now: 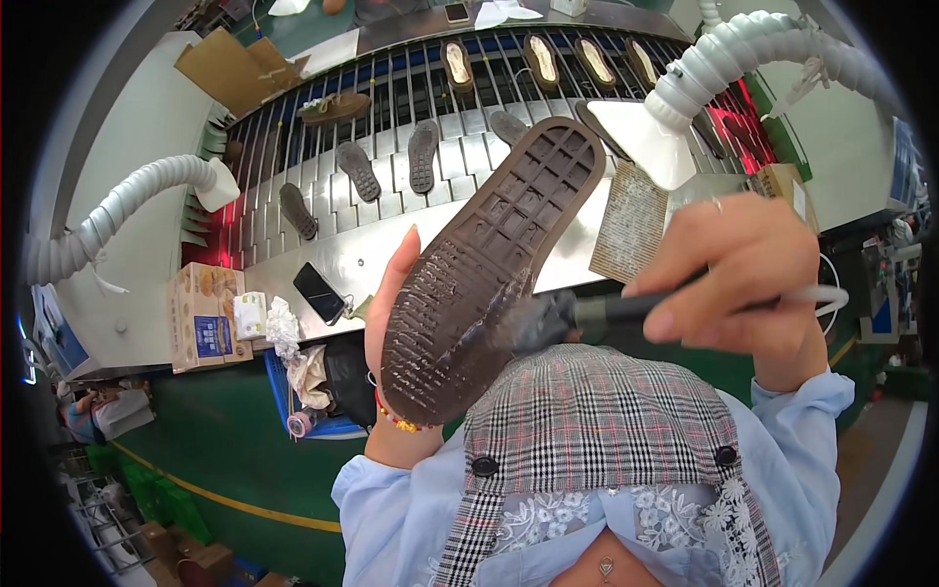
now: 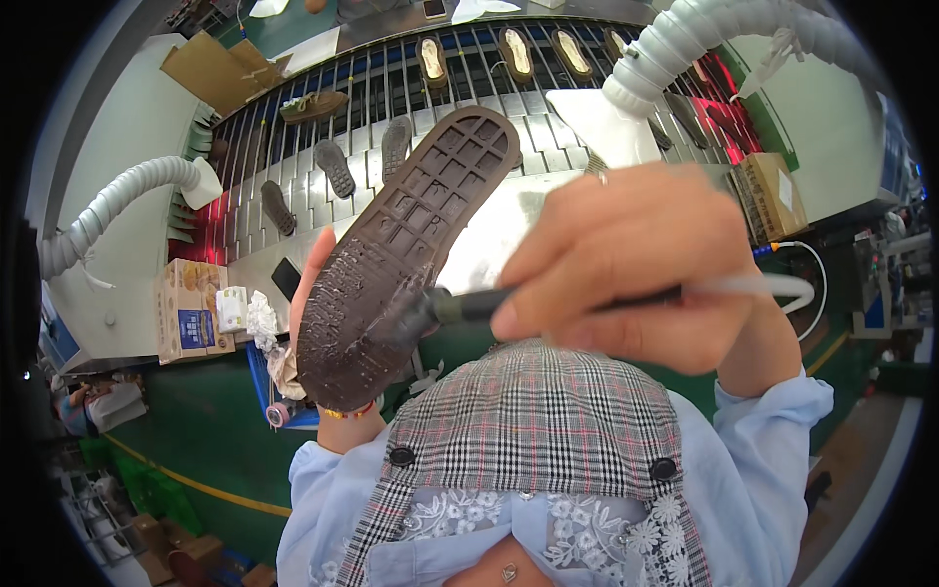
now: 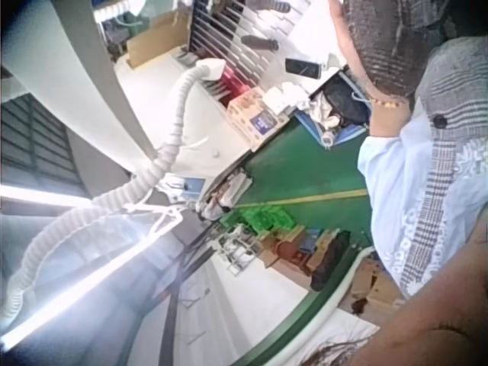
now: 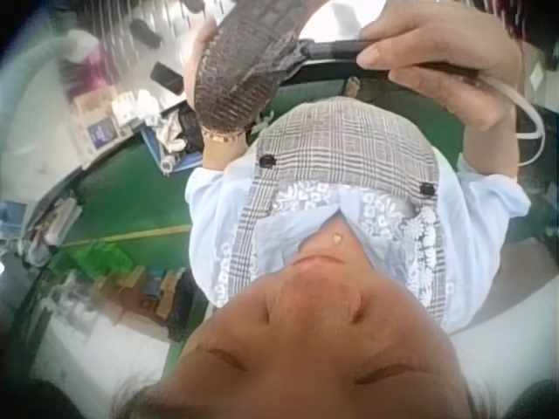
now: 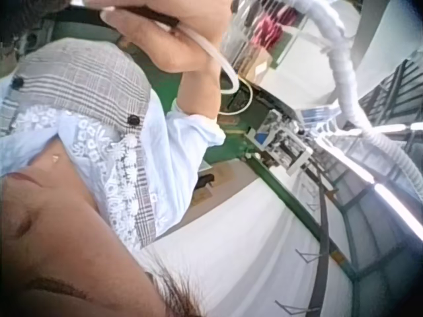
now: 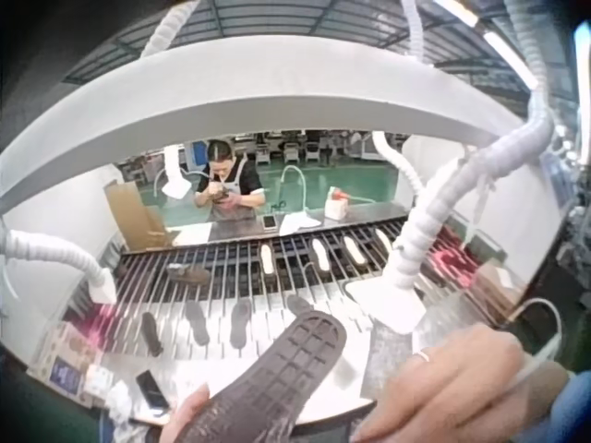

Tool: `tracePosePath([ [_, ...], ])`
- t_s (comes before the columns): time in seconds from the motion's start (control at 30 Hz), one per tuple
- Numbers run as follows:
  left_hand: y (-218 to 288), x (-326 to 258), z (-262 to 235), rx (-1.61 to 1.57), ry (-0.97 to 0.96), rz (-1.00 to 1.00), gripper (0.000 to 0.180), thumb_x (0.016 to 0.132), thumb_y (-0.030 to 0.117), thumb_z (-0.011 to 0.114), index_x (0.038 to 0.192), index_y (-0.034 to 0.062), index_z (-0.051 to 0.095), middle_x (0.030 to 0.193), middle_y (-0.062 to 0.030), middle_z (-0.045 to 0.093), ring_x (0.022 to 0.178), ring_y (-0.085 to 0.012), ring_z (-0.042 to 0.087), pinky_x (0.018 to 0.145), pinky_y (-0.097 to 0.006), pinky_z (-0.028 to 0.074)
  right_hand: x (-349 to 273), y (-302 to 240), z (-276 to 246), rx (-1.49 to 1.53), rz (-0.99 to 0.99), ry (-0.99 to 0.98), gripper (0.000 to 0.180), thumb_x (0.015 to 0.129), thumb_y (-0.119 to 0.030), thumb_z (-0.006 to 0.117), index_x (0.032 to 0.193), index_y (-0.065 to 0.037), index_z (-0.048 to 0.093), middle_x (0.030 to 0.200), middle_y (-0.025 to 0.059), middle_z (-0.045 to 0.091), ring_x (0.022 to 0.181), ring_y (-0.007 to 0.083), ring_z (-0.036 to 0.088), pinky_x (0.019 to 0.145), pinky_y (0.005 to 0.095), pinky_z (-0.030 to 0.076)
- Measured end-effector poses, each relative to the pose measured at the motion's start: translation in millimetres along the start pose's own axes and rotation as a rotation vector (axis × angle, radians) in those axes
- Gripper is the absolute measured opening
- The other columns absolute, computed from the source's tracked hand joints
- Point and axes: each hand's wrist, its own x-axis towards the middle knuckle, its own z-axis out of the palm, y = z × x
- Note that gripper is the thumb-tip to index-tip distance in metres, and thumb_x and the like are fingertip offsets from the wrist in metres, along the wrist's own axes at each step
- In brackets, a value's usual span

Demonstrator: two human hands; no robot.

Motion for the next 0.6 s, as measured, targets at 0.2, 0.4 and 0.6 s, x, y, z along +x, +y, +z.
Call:
tracePosePath([
  [0.2, -11, -8, -22, 0.744, 0.076, 0.283, 0.058, 0.078, 0.008, 0.075, 0.132, 0.0063, 0.053, 0.124, -0.0101, 0.061, 0.115, -0.0275, 0.057, 0.098, -0.044, 0.048, 1, 23, 6, 0.073, 0.203, 0.016, 0.019, 0.078, -0.008, 0.069, 0.095, 0.001, 0.072, 0.083, 0.0127, 0.071, 0.068, 0.0167, 0.066, 0.062, 0.0253, 0.051],
  [0.4, 8, -2, -17, 0.629, 0.042, 0.167, 0.044, 0.098, 0.024, 0.050, 0.135, 0.0000, 0.045, 0.133, -0.0194, 0.052, 0.123, -0.0286, 0.051, 0.100, -0.048, 0.045, 9, 12, 30, 0.093, 0.380, 0.170, 0.021, 0.082, -0.006, 0.065, 0.098, 0.008, 0.068, 0.082, 0.0161, 0.070, 0.070, 0.0145, 0.067, 0.060, 0.0221, 0.051],
  [0.6, -30, 17, -7, 0.514, 0.039, 0.426, 0.050, 0.104, 0.034, 0.030, 0.144, 0.0044, 0.033, 0.151, -0.0190, 0.031, 0.126, -0.0255, 0.050, 0.096, -0.038, 0.050, -4, 13, 63, 0.014, 0.428, 0.298, 0.022, 0.086, -0.002, 0.060, 0.105, 0.009, 0.064, 0.087, 0.0175, 0.070, 0.080, 0.0179, 0.070, 0.070, 0.0260, 0.056],
])
